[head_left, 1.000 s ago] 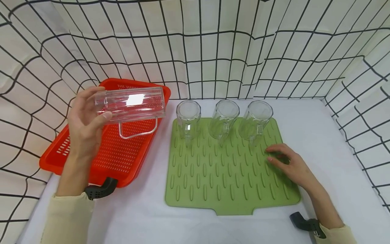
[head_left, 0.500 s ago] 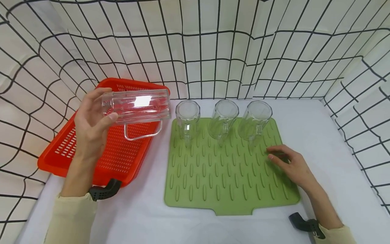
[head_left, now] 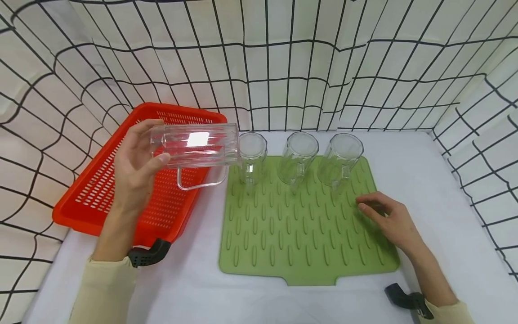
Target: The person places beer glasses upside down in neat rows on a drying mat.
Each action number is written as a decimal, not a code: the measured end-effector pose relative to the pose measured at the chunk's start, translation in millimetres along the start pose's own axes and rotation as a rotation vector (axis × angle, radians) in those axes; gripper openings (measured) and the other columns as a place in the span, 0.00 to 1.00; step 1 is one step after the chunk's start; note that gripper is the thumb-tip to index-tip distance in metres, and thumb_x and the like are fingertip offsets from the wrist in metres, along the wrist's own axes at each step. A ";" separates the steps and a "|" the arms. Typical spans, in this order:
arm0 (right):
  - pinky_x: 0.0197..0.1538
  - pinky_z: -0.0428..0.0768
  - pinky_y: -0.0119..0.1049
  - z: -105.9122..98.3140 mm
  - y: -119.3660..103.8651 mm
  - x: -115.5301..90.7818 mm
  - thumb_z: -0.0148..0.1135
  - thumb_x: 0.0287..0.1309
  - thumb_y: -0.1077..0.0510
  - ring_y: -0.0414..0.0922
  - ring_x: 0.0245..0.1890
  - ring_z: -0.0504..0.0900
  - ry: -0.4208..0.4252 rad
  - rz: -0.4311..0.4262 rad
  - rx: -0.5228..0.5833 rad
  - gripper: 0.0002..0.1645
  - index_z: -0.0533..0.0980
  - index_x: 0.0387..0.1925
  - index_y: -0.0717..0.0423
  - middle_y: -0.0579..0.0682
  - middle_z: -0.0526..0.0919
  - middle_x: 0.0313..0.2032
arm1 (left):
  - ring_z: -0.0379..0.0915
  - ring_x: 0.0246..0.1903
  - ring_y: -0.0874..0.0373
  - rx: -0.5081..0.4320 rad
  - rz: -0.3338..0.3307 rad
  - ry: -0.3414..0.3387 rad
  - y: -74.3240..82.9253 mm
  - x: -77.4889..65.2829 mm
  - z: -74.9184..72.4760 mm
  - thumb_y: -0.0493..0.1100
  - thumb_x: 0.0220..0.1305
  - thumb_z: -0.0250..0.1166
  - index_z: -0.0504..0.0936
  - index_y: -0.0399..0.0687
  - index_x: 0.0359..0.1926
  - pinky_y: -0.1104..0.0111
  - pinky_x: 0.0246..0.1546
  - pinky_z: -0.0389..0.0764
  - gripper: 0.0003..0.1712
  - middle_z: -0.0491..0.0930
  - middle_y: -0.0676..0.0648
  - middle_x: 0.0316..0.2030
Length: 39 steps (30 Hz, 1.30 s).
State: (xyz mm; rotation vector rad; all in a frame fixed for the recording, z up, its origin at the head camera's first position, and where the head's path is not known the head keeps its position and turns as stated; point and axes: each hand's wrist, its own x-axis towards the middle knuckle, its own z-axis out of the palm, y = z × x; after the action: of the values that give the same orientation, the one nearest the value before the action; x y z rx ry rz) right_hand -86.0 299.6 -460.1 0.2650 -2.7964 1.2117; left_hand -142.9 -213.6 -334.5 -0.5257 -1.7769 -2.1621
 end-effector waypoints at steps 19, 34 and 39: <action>0.55 0.77 0.16 1.4 -34.4 6.9 0.64 0.69 0.66 0.24 0.49 0.82 0.062 -0.082 0.171 0.14 0.81 0.54 0.60 0.31 0.85 0.48 | 0.69 0.66 0.47 0.070 -0.057 -0.018 -9.0 -2.2 17.5 0.29 0.59 0.61 0.74 0.44 0.67 0.75 0.53 0.85 0.32 0.76 0.44 0.62; 0.56 0.81 0.21 8.0 -58.1 18.2 0.63 0.65 0.73 0.30 0.49 0.84 0.062 -0.223 0.297 0.14 0.81 0.51 0.65 0.43 0.86 0.47 | 0.68 0.68 0.45 0.104 -0.079 -0.045 -14.2 -4.3 33.2 0.29 0.59 0.60 0.74 0.48 0.66 0.76 0.56 0.83 0.33 0.75 0.44 0.64; 0.55 0.82 0.23 10.2 -67.1 22.4 0.63 0.63 0.75 0.34 0.50 0.84 0.067 -0.266 0.341 0.18 0.80 0.53 0.64 0.52 0.85 0.48 | 0.70 0.66 0.48 0.116 -0.091 -0.045 -15.4 -5.2 38.2 0.27 0.57 0.60 0.74 0.48 0.66 0.75 0.58 0.83 0.34 0.76 0.45 0.62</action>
State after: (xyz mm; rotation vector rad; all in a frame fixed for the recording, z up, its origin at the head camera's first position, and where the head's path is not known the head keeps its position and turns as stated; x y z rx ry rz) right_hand -95.3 244.2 -415.8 0.5851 -2.3892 1.5833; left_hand -141.6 -173.2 -343.9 -0.4777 -1.9730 -2.1049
